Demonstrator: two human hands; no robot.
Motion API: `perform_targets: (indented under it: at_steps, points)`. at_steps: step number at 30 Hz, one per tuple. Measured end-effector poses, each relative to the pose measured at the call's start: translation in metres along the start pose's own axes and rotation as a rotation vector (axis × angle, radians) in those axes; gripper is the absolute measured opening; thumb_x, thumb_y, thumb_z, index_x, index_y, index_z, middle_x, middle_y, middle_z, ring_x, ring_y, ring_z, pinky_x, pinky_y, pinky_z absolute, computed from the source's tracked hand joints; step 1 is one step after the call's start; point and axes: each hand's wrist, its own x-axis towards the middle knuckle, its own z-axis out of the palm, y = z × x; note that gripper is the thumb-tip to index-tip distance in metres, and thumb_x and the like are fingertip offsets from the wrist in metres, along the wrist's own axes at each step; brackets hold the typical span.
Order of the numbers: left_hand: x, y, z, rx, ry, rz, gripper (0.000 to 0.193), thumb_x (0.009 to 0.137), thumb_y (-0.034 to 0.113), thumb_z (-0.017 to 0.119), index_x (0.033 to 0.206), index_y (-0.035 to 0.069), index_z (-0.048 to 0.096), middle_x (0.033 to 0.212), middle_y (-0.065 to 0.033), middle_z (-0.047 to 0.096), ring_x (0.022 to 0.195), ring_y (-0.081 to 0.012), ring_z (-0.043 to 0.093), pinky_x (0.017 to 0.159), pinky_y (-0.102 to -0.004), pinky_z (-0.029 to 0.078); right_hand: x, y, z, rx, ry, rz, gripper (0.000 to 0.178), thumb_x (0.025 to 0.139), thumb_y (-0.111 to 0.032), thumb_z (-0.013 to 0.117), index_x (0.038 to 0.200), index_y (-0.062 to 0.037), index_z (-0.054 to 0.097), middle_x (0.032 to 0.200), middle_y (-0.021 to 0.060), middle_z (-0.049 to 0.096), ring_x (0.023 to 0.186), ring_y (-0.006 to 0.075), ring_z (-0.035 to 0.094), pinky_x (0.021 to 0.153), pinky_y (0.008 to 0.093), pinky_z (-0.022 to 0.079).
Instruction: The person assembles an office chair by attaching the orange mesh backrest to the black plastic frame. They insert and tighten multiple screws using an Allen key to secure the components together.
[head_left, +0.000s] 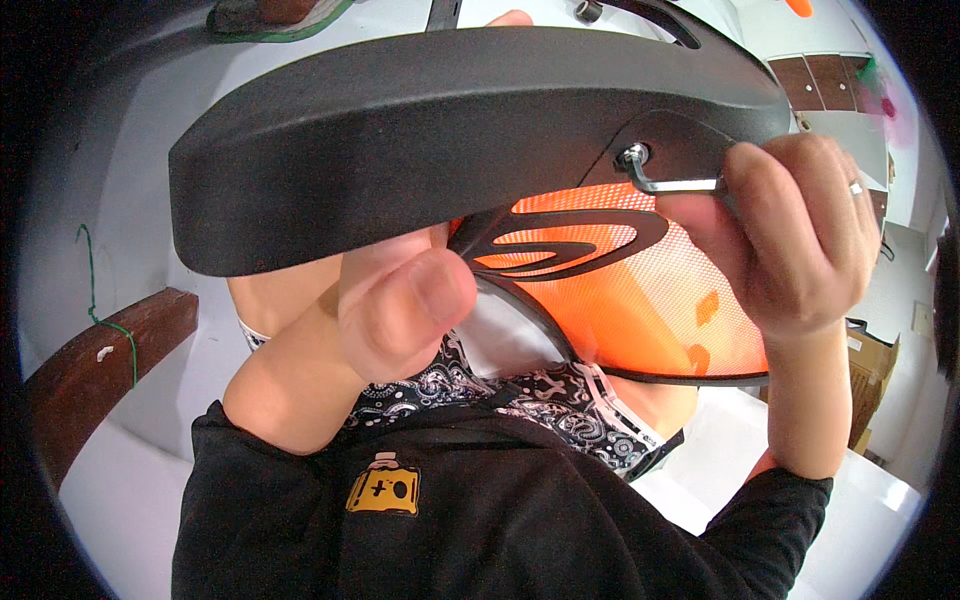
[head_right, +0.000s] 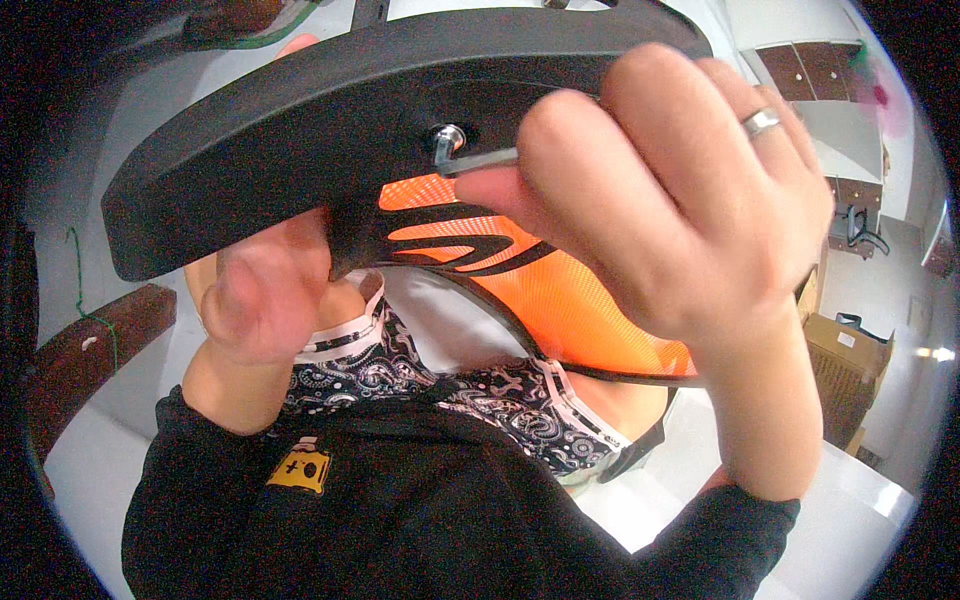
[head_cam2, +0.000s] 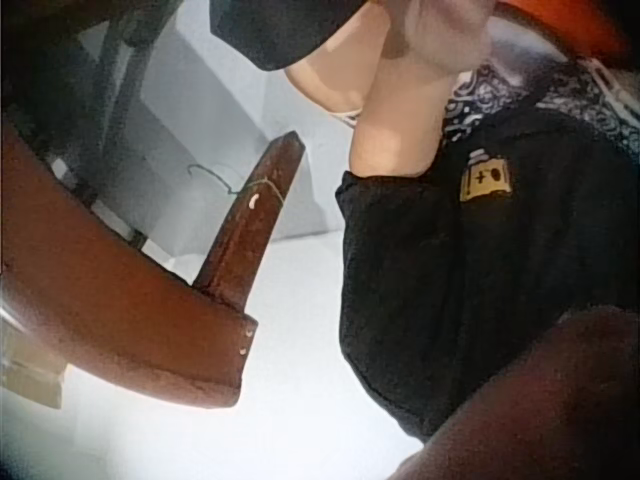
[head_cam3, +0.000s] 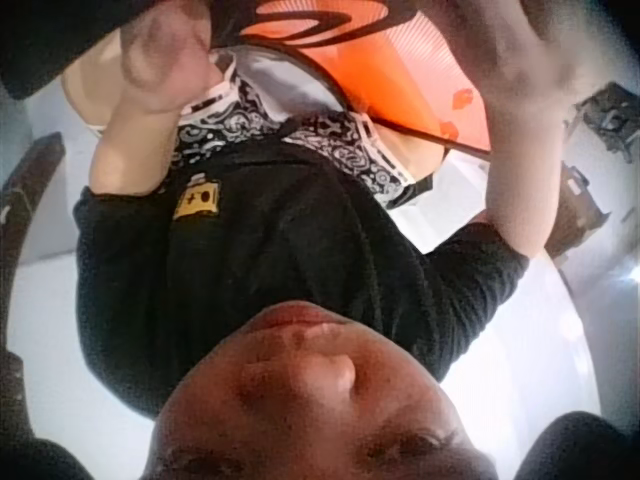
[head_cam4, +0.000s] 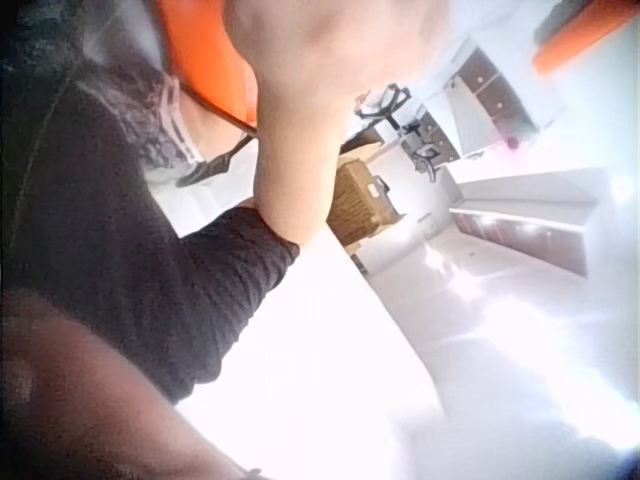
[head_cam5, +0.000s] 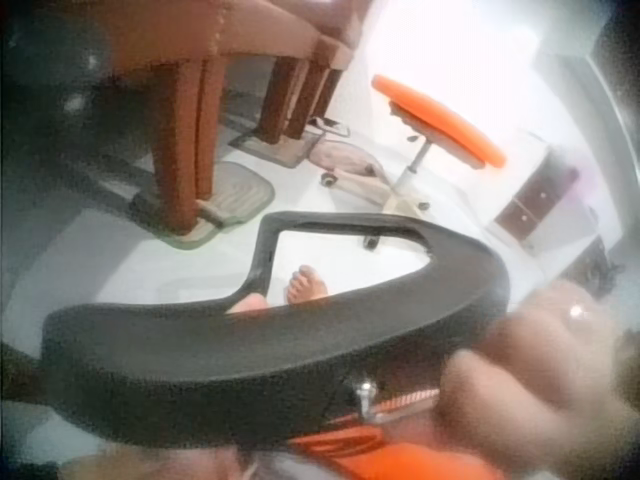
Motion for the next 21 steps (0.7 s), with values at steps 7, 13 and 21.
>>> perform_targets:
  at_steps: [7,13,21]
  points:
    - [-0.002,-0.003,-0.001,0.055,0.002,0.022,0.055,0.086,0.040,0.057,0.122,0.000,0.042,0.112,-0.0122,0.041,0.100,-0.0235,0.043,0.086,-0.0371,0.033,-0.021,-0.026,0.024,0.110,0.128,0.240,0.037,0.074,-0.033,0.078,0.069,-0.0026,0.057,0.059,0.0067,0.048,0.052,0.0197,0.049,0.046,0.0295,0.037]
    - [-0.006,-0.005,0.001,0.098,-0.002,0.037,0.049,0.087,0.037,0.056,0.118,0.000,0.044,0.106,-0.0118,0.042,0.094,-0.0229,0.044,0.082,-0.0362,0.034,-0.011,-0.093,0.067,0.305,0.413,0.717,0.034,0.078,-0.025,0.075,0.061,-0.0100,0.050,0.055,0.0039,0.042,0.047,0.0223,0.044,0.044,0.0333,0.035]
    - [-0.003,-0.009,-0.001,0.152,-0.021,0.053,0.041,0.089,0.033,0.054,0.112,0.000,0.048,0.098,-0.0113,0.043,0.086,-0.0220,0.045,0.076,-0.0351,0.035,-0.021,-0.106,0.054,0.568,0.273,0.778,0.013,0.084,-0.003,0.054,0.093,0.0007,0.064,0.070,0.0098,0.056,0.061,0.0210,0.055,0.056,0.0300,0.043]
